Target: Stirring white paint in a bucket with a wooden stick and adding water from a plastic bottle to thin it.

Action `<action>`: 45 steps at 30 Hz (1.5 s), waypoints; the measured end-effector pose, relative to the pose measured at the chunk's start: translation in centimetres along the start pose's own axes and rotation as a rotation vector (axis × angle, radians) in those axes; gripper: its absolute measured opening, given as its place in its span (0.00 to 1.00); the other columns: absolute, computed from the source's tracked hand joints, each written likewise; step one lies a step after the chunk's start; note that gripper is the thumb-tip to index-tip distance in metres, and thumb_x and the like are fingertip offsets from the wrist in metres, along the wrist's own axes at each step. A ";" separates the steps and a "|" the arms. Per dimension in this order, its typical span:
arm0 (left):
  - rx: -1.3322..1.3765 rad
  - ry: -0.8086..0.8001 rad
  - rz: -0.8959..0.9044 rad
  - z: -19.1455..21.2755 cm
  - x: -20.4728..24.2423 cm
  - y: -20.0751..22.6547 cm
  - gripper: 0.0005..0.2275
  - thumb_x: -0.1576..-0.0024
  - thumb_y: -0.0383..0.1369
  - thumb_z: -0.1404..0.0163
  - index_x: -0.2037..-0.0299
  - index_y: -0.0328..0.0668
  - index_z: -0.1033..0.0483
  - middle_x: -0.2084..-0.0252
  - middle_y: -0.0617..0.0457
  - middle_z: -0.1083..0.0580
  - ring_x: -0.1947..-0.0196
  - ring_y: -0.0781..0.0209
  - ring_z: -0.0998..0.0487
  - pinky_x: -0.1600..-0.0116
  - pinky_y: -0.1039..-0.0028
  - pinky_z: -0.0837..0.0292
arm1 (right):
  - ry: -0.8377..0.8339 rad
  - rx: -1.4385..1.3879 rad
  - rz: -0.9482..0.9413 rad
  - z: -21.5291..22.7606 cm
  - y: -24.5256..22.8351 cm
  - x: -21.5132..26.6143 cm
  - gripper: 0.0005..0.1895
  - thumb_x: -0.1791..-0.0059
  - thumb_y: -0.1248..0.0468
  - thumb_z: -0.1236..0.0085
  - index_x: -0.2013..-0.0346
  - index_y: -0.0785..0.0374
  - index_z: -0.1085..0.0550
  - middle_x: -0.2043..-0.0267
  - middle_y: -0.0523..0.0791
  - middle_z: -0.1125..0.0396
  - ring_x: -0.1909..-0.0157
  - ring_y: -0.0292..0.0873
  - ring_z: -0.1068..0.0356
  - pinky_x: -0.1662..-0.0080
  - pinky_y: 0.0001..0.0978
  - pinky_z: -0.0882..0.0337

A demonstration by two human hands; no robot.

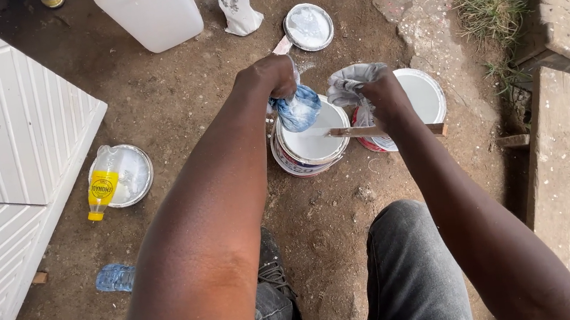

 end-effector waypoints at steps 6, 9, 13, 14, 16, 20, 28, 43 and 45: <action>0.022 -0.015 0.065 -1.9 -4.3 -2.4 0.17 0.50 0.36 0.49 0.57 0.31 0.17 0.53 0.34 0.21 0.47 0.38 0.20 0.48 0.50 0.23 | 0.008 -0.082 0.083 -1.3 -5.0 2.7 0.11 0.46 0.63 0.51 0.57 0.67 0.24 0.65 0.52 0.24 0.66 0.43 0.20 0.58 0.33 0.17; 0.029 0.001 0.060 -1.2 -3.4 -2.3 0.18 0.49 0.36 0.50 0.55 0.30 0.17 0.52 0.33 0.21 0.46 0.38 0.21 0.48 0.51 0.23 | 0.202 0.269 0.357 3.4 -1.3 -0.9 0.11 0.45 0.62 0.49 0.56 0.66 0.23 0.60 0.59 0.26 0.55 0.50 0.24 0.53 0.44 0.24; 0.039 0.036 0.066 -0.5 -4.1 -1.1 0.18 0.50 0.34 0.52 0.56 0.27 0.18 0.53 0.30 0.22 0.47 0.35 0.21 0.49 0.50 0.23 | 0.166 0.707 0.104 -0.3 3.2 0.6 0.14 0.59 0.66 0.34 0.59 0.54 0.17 0.65 0.45 0.23 0.60 0.50 0.22 0.57 0.40 0.25; 0.013 -0.024 0.077 -0.3 -2.4 -0.8 0.21 0.49 0.34 0.54 0.50 0.24 0.21 0.47 0.30 0.24 0.42 0.34 0.25 0.43 0.51 0.26 | 0.181 0.670 0.096 -0.6 3.1 0.8 0.17 0.58 0.67 0.39 0.54 0.63 0.21 0.62 0.52 0.24 0.56 0.57 0.24 0.53 0.48 0.27; -0.007 -0.112 0.087 -1.2 -0.2 -0.5 0.24 0.48 0.34 0.55 0.45 0.21 0.23 0.40 0.29 0.27 0.37 0.33 0.29 0.38 0.52 0.29 | 0.193 0.633 0.058 -0.8 2.6 1.4 0.22 0.57 0.67 0.43 0.49 0.72 0.24 0.59 0.59 0.25 0.52 0.65 0.26 0.49 0.57 0.28; 0.101 0.005 0.120 0.2 -1.9 -1.2 0.22 0.51 0.31 0.52 0.48 0.29 0.20 0.45 0.30 0.24 0.43 0.30 0.24 0.45 0.48 0.26 | 0.239 0.398 0.300 -0.5 -5.6 2.7 0.12 0.43 0.60 0.49 0.52 0.63 0.24 0.64 0.46 0.24 0.61 0.43 0.22 0.55 0.33 0.24; 0.117 0.106 0.182 0.3 -6.0 -3.5 0.17 0.53 0.30 0.48 0.56 0.27 0.18 0.53 0.28 0.23 0.50 0.30 0.21 0.51 0.43 0.23 | 0.104 0.733 0.463 -3.2 2.3 2.3 0.22 0.57 0.78 0.42 0.48 0.67 0.24 0.34 0.58 0.36 0.43 0.75 0.35 0.40 0.64 0.32; 0.156 0.096 0.167 1.4 -2.8 -1.2 0.20 0.52 0.33 0.51 0.52 0.28 0.20 0.47 0.31 0.23 0.44 0.34 0.23 0.46 0.47 0.23 | 0.042 -0.968 -0.367 2.2 17.6 8.6 0.25 0.43 0.54 0.53 0.36 0.64 0.30 0.31 0.54 0.36 0.35 0.55 0.33 0.36 0.47 0.33; 0.172 0.095 0.162 0.6 -3.2 -1.1 0.21 0.52 0.33 0.51 0.51 0.24 0.20 0.49 0.29 0.23 0.45 0.32 0.23 0.47 0.48 0.24 | 0.210 -1.022 -0.294 3.9 20.1 9.4 0.28 0.49 0.52 0.47 0.39 0.64 0.29 0.33 0.56 0.36 0.35 0.58 0.32 0.37 0.50 0.29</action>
Point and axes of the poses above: each hand's wrist, its own x-axis away from the middle knuckle, its own z-axis out of the back of the hand, y = z × x, the point moved 7 cm from there along -x, towards the middle knuckle
